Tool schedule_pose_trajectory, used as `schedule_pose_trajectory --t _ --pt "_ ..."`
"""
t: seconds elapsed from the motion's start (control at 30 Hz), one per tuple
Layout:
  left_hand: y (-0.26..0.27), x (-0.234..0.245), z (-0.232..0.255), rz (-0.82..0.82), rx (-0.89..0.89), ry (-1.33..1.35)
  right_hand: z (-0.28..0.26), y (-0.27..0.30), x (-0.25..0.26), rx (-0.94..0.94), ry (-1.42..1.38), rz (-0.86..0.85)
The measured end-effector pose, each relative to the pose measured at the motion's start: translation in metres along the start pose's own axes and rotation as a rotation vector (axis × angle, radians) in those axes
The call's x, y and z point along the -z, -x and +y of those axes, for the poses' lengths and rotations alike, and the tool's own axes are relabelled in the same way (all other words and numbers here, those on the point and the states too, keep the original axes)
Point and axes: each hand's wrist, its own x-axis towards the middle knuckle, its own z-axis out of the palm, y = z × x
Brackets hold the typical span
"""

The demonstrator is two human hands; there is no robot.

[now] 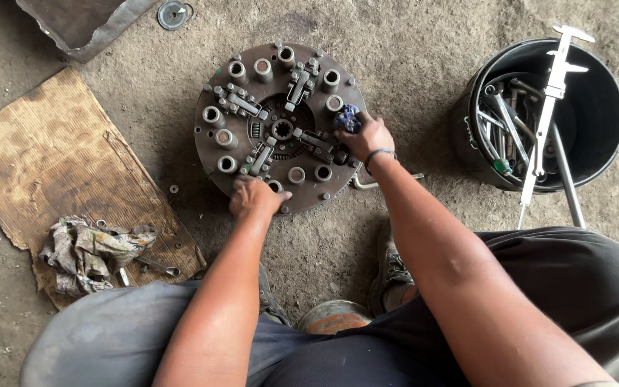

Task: The person wipes a circular mechanical part with multiple cylindrical protrusions using a blue cloth. They then pick up a separate metal ring and wipe it thoroughly before placing it back down.

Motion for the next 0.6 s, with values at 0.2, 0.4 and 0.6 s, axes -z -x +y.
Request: schedule_pose_trajectory --t 0.2,0.4,0.6 --pt "0.009 -0.007 0.007 0.112 0.005 0.061 -0.013 -0.015 0.004 0.067 0.216 -0.063" --pt "0.017 -0.005 0.01 0.156 0.036 0.094 -0.019 -0.013 -0.003 0.068 0.199 -0.102" --pt "0.017 -0.007 0.012 0.151 0.056 0.11 -0.026 -0.016 0.002 0.068 0.27 -0.12"
